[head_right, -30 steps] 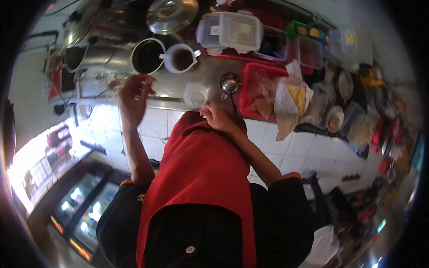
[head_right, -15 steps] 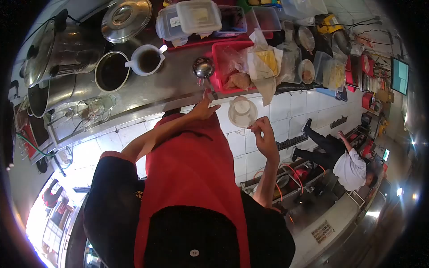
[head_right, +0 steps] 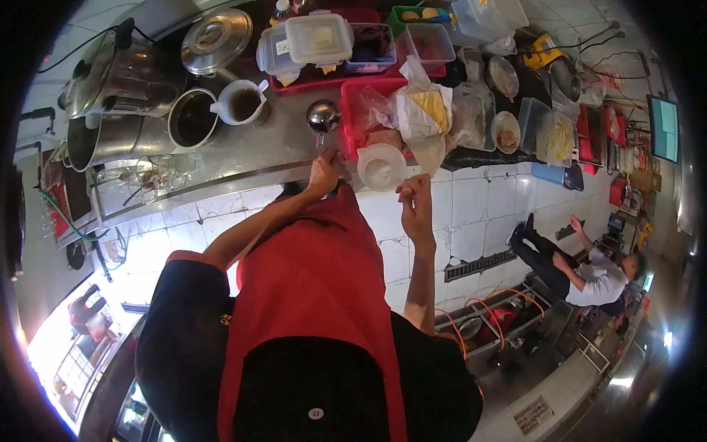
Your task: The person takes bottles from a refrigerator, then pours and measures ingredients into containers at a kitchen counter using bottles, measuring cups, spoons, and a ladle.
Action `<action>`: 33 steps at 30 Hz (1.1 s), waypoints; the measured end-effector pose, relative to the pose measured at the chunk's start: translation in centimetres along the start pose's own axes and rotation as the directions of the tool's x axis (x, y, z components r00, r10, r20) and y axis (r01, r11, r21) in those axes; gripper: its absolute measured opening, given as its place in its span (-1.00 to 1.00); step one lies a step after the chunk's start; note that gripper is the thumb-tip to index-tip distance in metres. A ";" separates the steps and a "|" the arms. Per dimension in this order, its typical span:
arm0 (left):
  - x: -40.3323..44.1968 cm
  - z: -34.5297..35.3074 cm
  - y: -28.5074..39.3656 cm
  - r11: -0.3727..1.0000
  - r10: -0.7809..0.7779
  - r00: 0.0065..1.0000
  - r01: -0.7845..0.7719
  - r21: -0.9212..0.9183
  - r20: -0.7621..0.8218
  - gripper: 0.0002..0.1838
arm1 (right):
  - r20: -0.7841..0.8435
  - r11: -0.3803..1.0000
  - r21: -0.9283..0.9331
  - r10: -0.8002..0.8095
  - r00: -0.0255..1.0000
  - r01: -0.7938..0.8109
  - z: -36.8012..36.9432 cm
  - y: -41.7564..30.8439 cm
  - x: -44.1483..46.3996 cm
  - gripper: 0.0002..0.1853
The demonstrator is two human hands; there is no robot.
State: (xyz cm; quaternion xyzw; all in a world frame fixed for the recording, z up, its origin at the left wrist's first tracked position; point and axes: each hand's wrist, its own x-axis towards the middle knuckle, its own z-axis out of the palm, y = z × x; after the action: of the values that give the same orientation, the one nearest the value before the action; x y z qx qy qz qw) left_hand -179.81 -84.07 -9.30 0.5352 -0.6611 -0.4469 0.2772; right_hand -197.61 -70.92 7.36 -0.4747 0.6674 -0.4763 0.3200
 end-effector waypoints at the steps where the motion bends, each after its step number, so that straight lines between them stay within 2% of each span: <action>1: 0.0 -1.8 1.7 0.984 -0.117 0.980 0.136 -0.117 0.160 -0.72 | -0.013 0.994 0.092 0.058 0.998 -0.057 0.4 -0.4 0.5 -0.85; 2: 0.0 -3.1 3.1 0.936 -0.208 0.922 0.285 -0.208 0.326 -0.71 | -0.018 0.977 0.183 0.116 0.993 -0.111 0.4 -0.5 1.1 -0.83; 3: -0.1 -3.8 3.5 0.938 -0.205 0.924 0.280 -0.205 0.324 -0.71 | 0.062 0.999 0.036 0.018 0.998 -0.021 -0.2 0.9 1.7 -0.86; 5: -0.3 -5.1 3.9 0.939 -0.070 0.930 0.184 -0.291 0.362 -0.67 | 0.101 0.998 0.045 0.027 0.995 -0.032 -0.3 1.8 3.1 -0.87; 7: -0.5 -6.9 5.0 0.926 -0.074 0.909 0.216 -0.311 0.410 -0.66 | 0.139 0.997 0.054 0.041 0.989 -0.049 0.3 1.7 4.5 -0.88; 9: -0.6 -8.1 6.1 0.910 -0.077 0.887 0.249 -0.332 0.456 -0.65 | 0.126 0.985 -0.080 -0.143 0.982 0.154 1.2 0.4 6.3 -0.88; 11: -0.6 -9.1 6.6 0.858 -0.117 0.818 0.369 -0.358 0.563 -0.59 | 0.109 0.976 -0.092 -0.185 0.977 0.196 2.1 -0.3 7.7 -0.83; 12: -0.6 -9.8 7.1 0.860 -0.120 0.820 0.368 -0.354 0.560 -0.59 | 0.095 0.965 -0.111 -0.228 0.969 0.237 2.6 -0.5 8.3 -0.77; 13: -0.6 -10.4 7.6 0.775 -0.091 0.782 0.444 -0.449 0.616 -0.61 | 0.095 0.965 -0.106 -0.229 0.969 0.239 2.9 -0.9 8.8 -0.77; 14: -0.6 -11.0 8.0 0.672 -0.051 0.745 0.518 -0.529 0.665 -0.62 | 0.121 0.955 -0.196 -0.202 0.972 0.223 3.2 -1.2 9.3 -0.81; 15: -0.6 -11.5 8.2 0.673 -0.053 0.747 0.517 -0.529 0.662 -0.62 | 0.144 0.936 -0.285 -0.172 0.974 0.208 3.6 -1.4 9.8 -0.84; 17: -0.5 -12.4 8.5 0.469 0.056 0.723 0.590 -0.657 0.689 -0.66 | 0.150 0.912 -0.331 -0.203 0.968 0.243 4.3 -1.6 10.8 -0.84; 19: 0.0 -13.1 8.8 0.421 0.079 0.726 0.597 -0.683 0.683 -0.68 | 0.160 0.882 -0.378 -0.236 0.958 0.281 5.0 -2.0 11.6 -0.84; 21: 0.6 -13.5 8.6 0.371 0.103 0.729 0.604 -0.706 0.677 -0.70 | 0.146 0.829 -0.405 -0.358 0.922 0.386 5.7 -2.7 12.2 -0.79; 23: 1.1 -13.6 8.3 0.279 0.149 0.727 0.620 -0.733 0.671 -0.74 | 0.175 0.823 -0.410 -0.353 0.919 0.394 6.0 -3.9 12.7 -0.81; 24: 1.3 -13.7 8.3 0.280 0.149 0.727 0.619 -0.734 0.670 -0.74 | 0.199 0.818 -0.418 -0.342 0.918 0.395 6.2 -4.5 12.8 -0.83; 26: 1.6 -13.8 8.6 0.187 0.073 0.718 0.672 -0.717 0.692 -0.79 | 0.215 0.798 -0.449 -0.338 0.916 0.401 6.8 -5.0 13.3 -0.83; 27: 1.8 -13.7 8.5 0.189 0.076 0.716 0.673 -0.715 0.694 -0.79 | 0.232 0.778 -0.481 -0.333 0.914 0.405 6.9 -5.2 13.5 -0.82; 29: 2.4 -13.7 8.3 0.056 0.162 0.699 0.699 -0.713 0.697 -0.83 | 0.245 0.769 -0.479 -0.347 0.906 0.424 7.3 -5.7 13.9 -0.82; 33: 2.9 -14.1 8.6 0.033 0.097 0.723 0.684 -0.728 0.684 -0.87 | 0.281 0.724 -0.495 -0.391 0.877 0.481 7.9 -5.9 14.4 -0.79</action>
State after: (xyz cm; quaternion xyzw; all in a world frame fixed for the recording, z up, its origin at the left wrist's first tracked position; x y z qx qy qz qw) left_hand -172.66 -90.78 4.31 0.1834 -0.1011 -0.9486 0.2372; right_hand -193.69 -87.63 10.57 -0.7258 0.6173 -0.2868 0.0998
